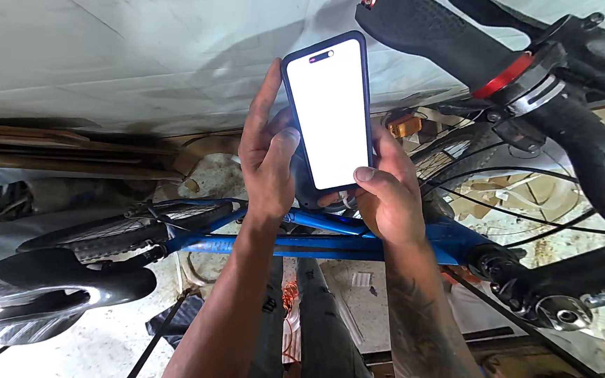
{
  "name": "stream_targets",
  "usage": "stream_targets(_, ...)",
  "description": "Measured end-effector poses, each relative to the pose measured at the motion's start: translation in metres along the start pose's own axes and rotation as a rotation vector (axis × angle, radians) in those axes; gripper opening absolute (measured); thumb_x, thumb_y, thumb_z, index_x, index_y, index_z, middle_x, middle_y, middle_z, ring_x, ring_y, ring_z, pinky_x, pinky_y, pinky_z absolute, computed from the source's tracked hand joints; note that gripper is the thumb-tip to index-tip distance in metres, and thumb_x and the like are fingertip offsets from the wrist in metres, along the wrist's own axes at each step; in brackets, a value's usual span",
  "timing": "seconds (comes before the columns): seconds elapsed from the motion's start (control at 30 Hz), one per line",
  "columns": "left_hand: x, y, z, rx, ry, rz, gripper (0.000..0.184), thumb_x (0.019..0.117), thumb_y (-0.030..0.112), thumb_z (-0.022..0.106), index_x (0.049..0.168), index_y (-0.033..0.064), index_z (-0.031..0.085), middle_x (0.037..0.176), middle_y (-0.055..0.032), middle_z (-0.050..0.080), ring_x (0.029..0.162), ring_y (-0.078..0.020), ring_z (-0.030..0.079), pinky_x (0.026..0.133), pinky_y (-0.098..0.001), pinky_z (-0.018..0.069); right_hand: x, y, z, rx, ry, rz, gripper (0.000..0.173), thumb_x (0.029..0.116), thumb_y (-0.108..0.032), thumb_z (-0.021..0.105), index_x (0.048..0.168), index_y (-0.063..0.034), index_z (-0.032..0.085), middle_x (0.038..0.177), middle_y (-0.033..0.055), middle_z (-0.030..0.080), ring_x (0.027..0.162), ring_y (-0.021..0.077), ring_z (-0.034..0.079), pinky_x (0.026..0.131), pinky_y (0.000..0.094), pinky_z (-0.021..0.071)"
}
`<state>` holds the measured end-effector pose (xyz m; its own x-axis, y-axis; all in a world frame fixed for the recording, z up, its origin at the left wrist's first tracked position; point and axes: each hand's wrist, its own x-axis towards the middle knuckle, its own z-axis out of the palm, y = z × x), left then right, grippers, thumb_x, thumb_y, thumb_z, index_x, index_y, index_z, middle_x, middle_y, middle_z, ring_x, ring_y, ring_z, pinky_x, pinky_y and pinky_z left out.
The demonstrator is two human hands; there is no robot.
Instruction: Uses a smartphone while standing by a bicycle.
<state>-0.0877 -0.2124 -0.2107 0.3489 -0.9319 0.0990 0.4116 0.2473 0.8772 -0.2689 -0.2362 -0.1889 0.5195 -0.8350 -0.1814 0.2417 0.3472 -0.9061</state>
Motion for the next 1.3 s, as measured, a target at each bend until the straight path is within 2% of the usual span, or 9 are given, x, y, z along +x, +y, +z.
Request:
stream_targets(0.1,-0.0024,0.0004,0.002,0.011,0.0,-0.005,0.065,0.0972,-0.006,0.033,0.161,-0.0028,0.019,0.144,-0.028,0.052,0.125,-0.0358,0.06,0.105,-0.052,0.0518,0.0007,0.0027,-0.0013,0.052,-0.034,-0.004,0.058,0.0946,-0.01,0.058,0.148,-0.0019,0.037,0.126,0.0219,0.057,0.105,0.0359,0.068,0.066,0.0534,0.0651)
stream_targets(0.23,-0.0056,-0.0004,0.0051,0.029,-0.017,0.001,0.066,0.0975,-0.007,0.031,0.162,-0.0029,0.017,0.15,-0.0281,0.046,0.13,-0.037,0.056,0.108,-0.0525,0.0504,0.0007,0.0039,-0.0021,0.055,-0.026,-0.007,0.059,0.0938,-0.011,0.059,0.148,-0.0051,0.035,0.126,0.0189,0.058,0.102,0.0317,0.069,0.059,0.0466,0.0652)
stream_targets(0.43,-0.0056,-0.0022,0.0052,0.031,-0.043,0.011,0.065,0.098,-0.006,0.03,0.162,-0.0035,0.017,0.155,-0.0266,0.041,0.132,-0.0356,0.054,0.109,-0.0509,0.0492,0.0007,0.0032,-0.0025,0.059,-0.008,0.002,0.059,0.0933,-0.008,0.056,0.148,-0.0045,0.034,0.126,0.0201,0.057,0.103,0.0341,0.069,0.058,0.0499,0.0649)
stream_targets(0.67,-0.0041,-0.0018,0.0065,0.003,-0.082,-0.009,0.067,0.097,-0.007,0.03,0.162,-0.0031,0.014,0.149,-0.028,0.046,0.129,-0.0355,0.057,0.108,-0.0508,0.0504,-0.0008,0.0028,-0.002,0.005,0.028,0.01,0.057,0.0948,-0.005,0.052,0.149,-0.0015,0.035,0.126,0.0213,0.059,0.1,0.0337,0.069,0.061,0.048,0.065)
stream_targets(0.9,-0.0047,-0.0023,0.0072,-0.031,-0.098,-0.031,0.074,0.094,-0.006,0.038,0.162,-0.0023,0.012,0.138,-0.0257,0.057,0.115,-0.0287,0.064,0.097,-0.0454,0.0567,-0.0007,0.0034,-0.0023,-0.061,0.057,-0.015,0.05,0.0966,-0.007,0.053,0.145,-0.0007,0.042,0.121,0.0192,0.062,0.094,0.0292,0.07,0.061,0.0414,0.0643)
stream_targets(1.0,-0.0035,-0.0024,0.0066,-0.027,-0.111,-0.024,0.075,0.0934,-0.007,0.039,0.162,-0.0035,0.01,0.135,-0.0267,0.058,0.114,-0.0303,0.065,0.099,-0.0473,0.0561,-0.0003,0.0038,-0.002,-0.047,0.043,-0.028,0.047,0.0969,-0.005,0.052,0.143,-0.0001,0.044,0.119,0.0196,0.062,0.092,0.0299,0.07,0.059,0.042,0.0642)
stream_targets(1.3,-0.0028,-0.0011,0.0045,-0.024,-0.12,-0.013,0.077,0.091,-0.011,0.039,0.162,-0.0048,0.009,0.137,-0.0302,0.056,0.117,-0.0353,0.064,0.1,-0.0507,0.0554,0.0005,0.0057,-0.0016,-0.046,0.038,-0.029,0.05,0.095,-0.001,0.051,0.144,0.0008,0.043,0.119,0.0209,0.063,0.093,0.0309,0.071,0.059,0.0433,0.0644)
